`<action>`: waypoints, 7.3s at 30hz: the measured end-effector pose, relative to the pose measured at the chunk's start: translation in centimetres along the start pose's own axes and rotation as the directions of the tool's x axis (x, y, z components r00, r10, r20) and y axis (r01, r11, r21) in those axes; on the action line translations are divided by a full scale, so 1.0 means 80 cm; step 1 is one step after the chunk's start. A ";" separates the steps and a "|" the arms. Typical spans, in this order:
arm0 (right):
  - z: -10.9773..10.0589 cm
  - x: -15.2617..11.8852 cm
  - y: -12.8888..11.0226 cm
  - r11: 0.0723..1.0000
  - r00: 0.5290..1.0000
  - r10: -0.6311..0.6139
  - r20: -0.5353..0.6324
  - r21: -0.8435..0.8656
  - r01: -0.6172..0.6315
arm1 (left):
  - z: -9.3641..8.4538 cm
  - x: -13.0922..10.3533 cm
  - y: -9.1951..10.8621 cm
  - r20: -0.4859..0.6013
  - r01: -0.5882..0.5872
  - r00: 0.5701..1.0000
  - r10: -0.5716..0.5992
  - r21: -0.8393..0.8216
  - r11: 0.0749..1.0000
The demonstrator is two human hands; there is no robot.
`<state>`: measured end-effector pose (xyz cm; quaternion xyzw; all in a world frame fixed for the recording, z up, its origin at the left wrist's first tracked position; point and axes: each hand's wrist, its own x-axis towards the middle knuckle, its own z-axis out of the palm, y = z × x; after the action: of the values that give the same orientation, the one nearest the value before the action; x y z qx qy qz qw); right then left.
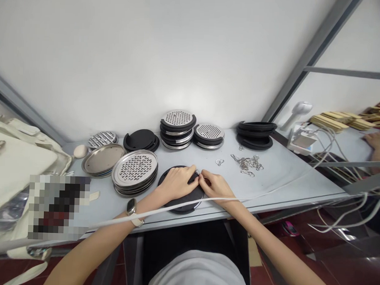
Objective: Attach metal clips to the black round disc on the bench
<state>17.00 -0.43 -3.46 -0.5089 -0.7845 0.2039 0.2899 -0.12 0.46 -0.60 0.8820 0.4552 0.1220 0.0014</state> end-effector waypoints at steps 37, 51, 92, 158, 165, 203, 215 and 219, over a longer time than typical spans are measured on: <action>-0.004 0.000 -0.003 1.000 1.000 0.025 0.015 -0.015 -0.025 | -0.002 0.004 0.000 -0.105 -0.097 0.991 0.085 -0.118 0.988; -0.008 0.006 -0.002 0.989 0.953 0.006 -0.303 0.141 0.038 | -0.004 0.005 0.002 -0.098 -0.127 0.989 0.113 -0.157 0.979; 0.005 0.102 -0.009 0.609 0.988 -0.153 0.036 0.790 0.066 | 0.006 0.009 -0.007 -0.146 -0.132 0.986 0.081 -0.386 0.913; 0.001 0.009 0.005 0.998 0.990 0.055 -0.130 0.040 -0.050 | 0.006 0.008 -0.015 -0.003 -0.028 1.000 0.028 -0.124 0.992; 0.002 0.008 0.006 0.983 0.998 0.049 0.032 -0.179 -0.043 | 0.006 0.008 -0.016 0.006 -0.035 0.999 0.036 -0.134 0.990; 0.001 0.006 0.002 0.959 0.993 0.068 0.093 -0.280 -0.039 | -0.006 0.006 -0.010 -0.070 -0.224 0.974 0.215 -0.149 0.963; 0.001 0.007 0.001 0.951 0.993 0.074 0.094 -0.305 -0.042 | -0.010 0.004 -0.009 0.054 -0.119 0.990 0.129 -0.162 0.980; 0.001 0.006 0.001 0.951 0.993 0.083 0.089 -0.306 -0.052 | -0.010 0.005 -0.008 0.068 -0.112 0.990 0.120 -0.114 0.987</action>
<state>16.85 0.07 -3.43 -0.5629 -0.8022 0.1167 0.1613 -0.60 1.04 0.18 0.9095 0.3954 0.1136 0.0597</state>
